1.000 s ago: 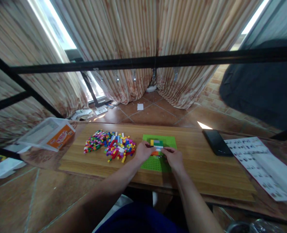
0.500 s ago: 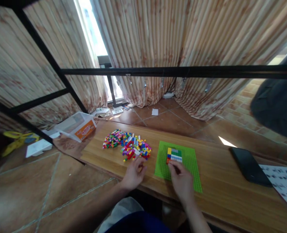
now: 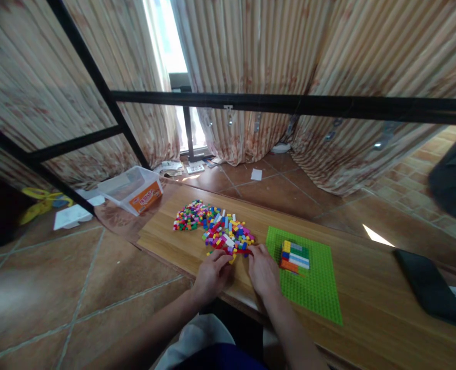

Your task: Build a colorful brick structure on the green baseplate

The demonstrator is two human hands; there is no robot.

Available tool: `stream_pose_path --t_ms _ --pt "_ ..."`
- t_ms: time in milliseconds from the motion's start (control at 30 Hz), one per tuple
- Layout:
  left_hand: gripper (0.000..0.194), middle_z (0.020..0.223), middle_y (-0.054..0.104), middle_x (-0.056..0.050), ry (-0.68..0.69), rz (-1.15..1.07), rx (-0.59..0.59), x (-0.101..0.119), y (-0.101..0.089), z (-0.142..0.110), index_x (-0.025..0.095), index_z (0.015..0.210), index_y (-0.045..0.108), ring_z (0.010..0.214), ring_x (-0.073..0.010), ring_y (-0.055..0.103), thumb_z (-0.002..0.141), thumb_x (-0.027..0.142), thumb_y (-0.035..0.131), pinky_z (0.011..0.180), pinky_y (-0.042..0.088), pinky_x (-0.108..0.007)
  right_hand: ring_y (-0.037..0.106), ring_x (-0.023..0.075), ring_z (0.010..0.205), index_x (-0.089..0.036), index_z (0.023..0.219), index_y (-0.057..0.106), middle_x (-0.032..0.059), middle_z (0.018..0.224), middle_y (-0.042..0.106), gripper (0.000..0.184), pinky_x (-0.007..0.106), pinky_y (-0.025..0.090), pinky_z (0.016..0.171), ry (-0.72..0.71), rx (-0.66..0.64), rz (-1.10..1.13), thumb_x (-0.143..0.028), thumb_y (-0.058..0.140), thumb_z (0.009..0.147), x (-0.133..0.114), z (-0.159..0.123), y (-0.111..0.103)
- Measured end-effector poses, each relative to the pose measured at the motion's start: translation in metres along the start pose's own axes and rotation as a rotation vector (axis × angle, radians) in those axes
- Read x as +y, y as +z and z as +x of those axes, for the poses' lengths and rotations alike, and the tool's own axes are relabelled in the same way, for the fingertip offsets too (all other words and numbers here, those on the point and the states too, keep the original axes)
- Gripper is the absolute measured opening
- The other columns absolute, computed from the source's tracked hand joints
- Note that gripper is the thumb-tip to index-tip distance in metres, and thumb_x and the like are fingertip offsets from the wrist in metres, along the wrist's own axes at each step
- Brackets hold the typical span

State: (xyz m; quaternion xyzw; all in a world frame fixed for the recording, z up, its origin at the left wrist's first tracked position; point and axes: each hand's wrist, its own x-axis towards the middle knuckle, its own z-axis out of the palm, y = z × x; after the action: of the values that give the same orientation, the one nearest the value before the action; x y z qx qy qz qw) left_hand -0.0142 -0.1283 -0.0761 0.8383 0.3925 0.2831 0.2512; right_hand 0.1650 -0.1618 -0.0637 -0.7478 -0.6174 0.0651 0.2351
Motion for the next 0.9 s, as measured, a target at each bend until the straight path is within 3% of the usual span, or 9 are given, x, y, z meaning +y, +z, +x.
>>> stream_pose_path --t_ms 200,400,500,600,700,800,900 --pt "0.025 0.107 0.065 -0.008 -0.016 0.025 0.015 0.002 0.001 0.002 0.019 0.107 0.066 0.097 -0.0196 0.063 0.089 0.012 0.051 0.087 0.055 -0.032 0.062 0.0194 0.083 -0.021 0.093 0.067 0.0093 0.101 0.065 0.025 0.031 0.045 0.076 -0.011 -0.048 -0.017 -0.022 0.042 0.093 0.001 -0.002 -0.002" --pt "0.027 0.111 0.064 -0.008 -0.057 -0.046 0.037 0.007 -0.003 0.004 0.021 0.112 0.063 0.100 -0.0194 0.063 0.088 0.013 0.052 0.092 0.054 -0.033 0.062 0.0218 0.087 -0.020 0.092 0.064 0.0103 0.096 0.066 0.025 0.034 0.046 0.081 0.091 0.085 0.113 -0.025 0.040 0.092 0.009 -0.017 -0.011" --pt "0.031 0.117 0.063 -0.009 -0.048 -0.100 0.030 0.016 -0.005 0.008 0.021 0.119 0.059 0.109 -0.0211 0.061 0.089 0.017 0.054 0.096 0.053 -0.036 0.064 0.0226 0.087 -0.020 0.092 0.064 0.0089 0.093 0.068 0.025 0.036 0.047 0.081 0.146 0.090 0.231 -0.031 0.041 0.090 0.012 -0.029 -0.020" --pt "0.036 0.126 0.060 -0.010 0.034 -0.172 -0.047 0.031 -0.004 0.015 0.022 0.127 0.056 0.116 -0.0211 0.058 0.091 0.021 0.053 0.099 0.052 -0.036 0.065 0.0221 0.087 -0.022 0.091 0.065 0.0071 0.094 0.070 0.026 0.036 0.048 0.081 0.174 0.044 0.351 -0.036 0.043 0.089 0.010 -0.042 -0.032" --pt "0.026 0.115 0.066 -0.008 0.124 -0.228 -0.166 0.046 0.002 0.022 0.022 0.117 0.063 0.108 -0.0192 0.061 0.095 0.023 0.049 0.097 0.051 -0.033 0.066 0.0224 0.087 -0.023 0.093 0.066 0.0065 0.095 0.071 0.027 0.037 0.049 0.081 0.200 0.013 0.447 -0.040 0.045 0.090 0.011 -0.054 -0.042" --pt "0.023 0.099 0.070 -0.006 0.148 -0.232 -0.240 0.059 0.013 0.027 0.021 0.104 0.069 0.097 -0.0184 0.064 0.098 0.027 0.048 0.090 0.052 -0.031 0.067 0.0234 0.084 -0.022 0.094 0.069 0.0071 0.092 0.073 0.031 0.038 0.050 0.081 0.286 0.061 0.528 -0.045 0.049 0.088 0.022 -0.065 -0.047" --pt "0.023 0.096 0.072 -0.005 0.123 -0.219 -0.261 0.070 0.027 0.032 0.023 0.103 0.072 0.091 -0.0174 0.065 0.097 0.028 0.051 0.086 0.052 -0.029 0.068 0.0240 0.087 -0.022 0.096 0.071 0.0083 0.094 0.074 0.034 0.039 0.050 0.084 0.375 0.154 0.629 -0.049 0.056 0.084 0.038 -0.073 -0.046"
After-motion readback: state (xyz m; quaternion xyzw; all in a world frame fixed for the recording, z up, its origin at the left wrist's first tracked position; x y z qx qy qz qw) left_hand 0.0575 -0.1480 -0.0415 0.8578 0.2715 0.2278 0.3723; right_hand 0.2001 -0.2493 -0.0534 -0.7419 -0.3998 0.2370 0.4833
